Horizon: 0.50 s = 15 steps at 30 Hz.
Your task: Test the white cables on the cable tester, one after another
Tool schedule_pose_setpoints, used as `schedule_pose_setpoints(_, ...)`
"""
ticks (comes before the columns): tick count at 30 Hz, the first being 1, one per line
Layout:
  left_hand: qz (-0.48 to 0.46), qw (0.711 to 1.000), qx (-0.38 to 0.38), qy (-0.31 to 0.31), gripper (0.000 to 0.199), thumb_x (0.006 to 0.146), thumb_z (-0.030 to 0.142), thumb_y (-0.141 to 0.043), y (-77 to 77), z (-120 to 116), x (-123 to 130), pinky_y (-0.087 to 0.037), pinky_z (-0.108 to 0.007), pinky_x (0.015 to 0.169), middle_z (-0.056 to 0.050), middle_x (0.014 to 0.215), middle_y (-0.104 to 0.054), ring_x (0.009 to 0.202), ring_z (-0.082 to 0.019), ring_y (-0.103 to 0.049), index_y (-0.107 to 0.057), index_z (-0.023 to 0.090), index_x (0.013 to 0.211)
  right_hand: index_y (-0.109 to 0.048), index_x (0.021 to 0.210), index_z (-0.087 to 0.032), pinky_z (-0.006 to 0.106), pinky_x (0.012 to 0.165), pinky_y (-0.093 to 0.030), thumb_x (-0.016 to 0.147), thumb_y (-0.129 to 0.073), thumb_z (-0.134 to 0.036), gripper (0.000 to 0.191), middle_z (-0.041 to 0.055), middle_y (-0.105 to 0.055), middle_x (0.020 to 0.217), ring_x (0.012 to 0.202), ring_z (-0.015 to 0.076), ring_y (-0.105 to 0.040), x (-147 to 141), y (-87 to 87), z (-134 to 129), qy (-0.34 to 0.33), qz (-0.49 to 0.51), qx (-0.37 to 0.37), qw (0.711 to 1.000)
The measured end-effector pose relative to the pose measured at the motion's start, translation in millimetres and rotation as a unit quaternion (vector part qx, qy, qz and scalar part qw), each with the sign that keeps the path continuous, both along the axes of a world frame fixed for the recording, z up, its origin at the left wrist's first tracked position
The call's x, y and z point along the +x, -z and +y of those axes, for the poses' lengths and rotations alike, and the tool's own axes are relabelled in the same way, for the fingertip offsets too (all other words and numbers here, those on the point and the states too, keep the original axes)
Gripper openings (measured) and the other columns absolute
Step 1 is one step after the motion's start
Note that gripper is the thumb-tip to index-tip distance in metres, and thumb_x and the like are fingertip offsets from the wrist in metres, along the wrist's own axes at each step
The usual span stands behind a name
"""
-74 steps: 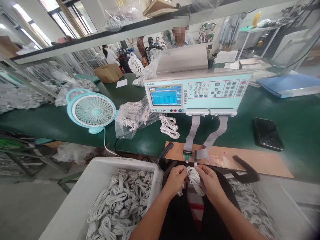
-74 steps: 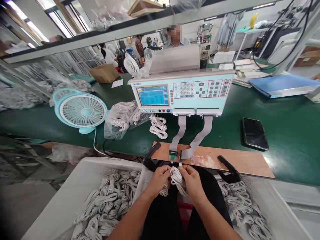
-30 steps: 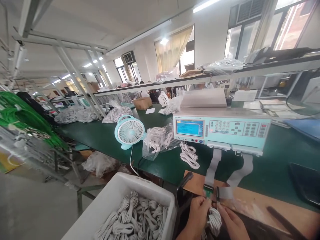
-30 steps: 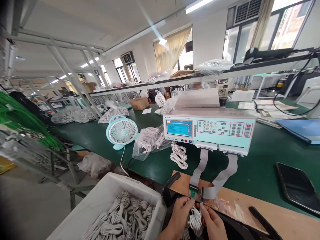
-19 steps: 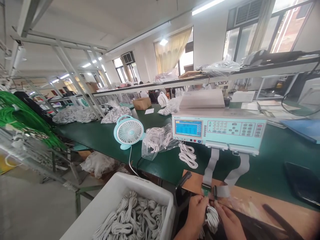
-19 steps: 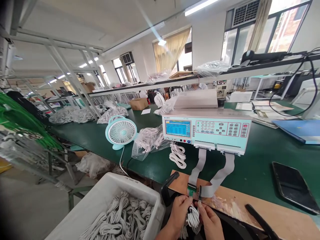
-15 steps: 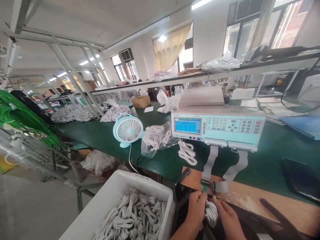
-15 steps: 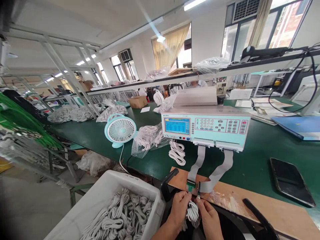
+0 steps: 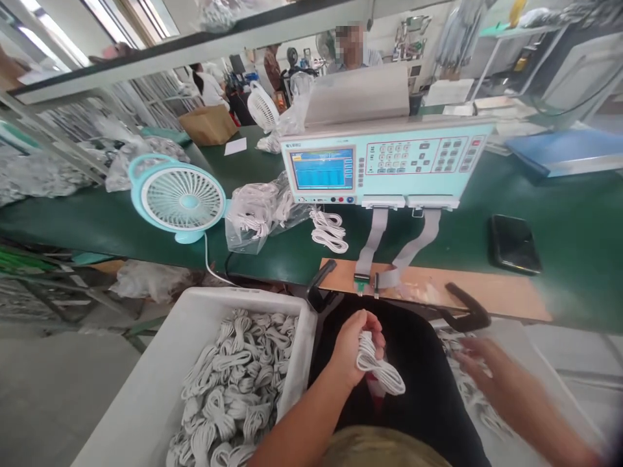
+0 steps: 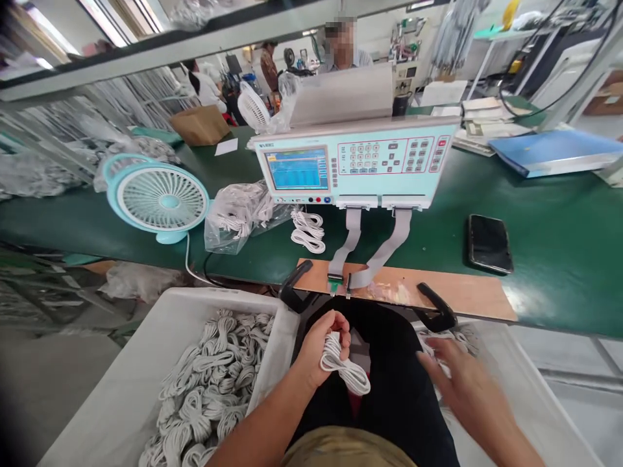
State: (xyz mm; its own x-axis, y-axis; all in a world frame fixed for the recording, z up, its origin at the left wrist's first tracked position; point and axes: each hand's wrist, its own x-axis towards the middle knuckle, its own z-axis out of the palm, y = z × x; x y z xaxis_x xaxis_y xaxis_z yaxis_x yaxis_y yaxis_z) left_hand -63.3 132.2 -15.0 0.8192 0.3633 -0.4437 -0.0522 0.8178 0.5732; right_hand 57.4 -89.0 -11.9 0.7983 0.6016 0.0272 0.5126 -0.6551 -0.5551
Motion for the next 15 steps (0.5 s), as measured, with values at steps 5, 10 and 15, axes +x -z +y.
schedule_pose_setpoints(5,-0.052,0.991,0.117,0.043,0.026,0.081,0.04,-0.058,-13.2,-22,8,-0.036,-0.02,0.041,0.001,0.052,-0.056,0.038,-0.009,-0.048,-0.053,0.016,0.073,-0.054,0.086,-0.022,0.027,0.068,-0.046,0.095,-0.03,-0.046,0.035,0.002,-0.061,0.081,0.074,0.0182,-0.057,-54,-1.0,67,-0.123,0.269,0.184,0.937)
schedule_pose_setpoints(10,-0.001,0.966,0.255,0.04,0.022,0.072,0.03,-0.07,-17.9,-7,-13,-0.042,-0.022,0.066,-0.003,0.08,-0.062,0.068,-0.011,-0.054,-0.064,0.015,0.087,-0.048,0.073,-0.021,0.026,0.054,-0.035,0.096,-0.034,-0.037,0.03,-0.0022,-0.048,0.062,0.056,0.0142,-0.045,-57,12.6,80,-0.127,0.134,0.204,0.962)
schedule_pose_setpoints(15,0.045,0.945,0.274,0.17,0.024,0.07,0.033,-0.071,-10.9,8,-32,-0.033,-0.021,0.056,0.001,0.064,-0.052,0.058,-0.009,-0.042,-0.064,0.012,0.063,-0.05,0.07,-0.019,0.03,0.059,-0.031,0.093,-0.045,-0.025,0.024,0.0008,-0.054,0.062,0.058,0.0151,-0.045,-44,14.6,71,-0.246,-0.094,0.186,0.947)
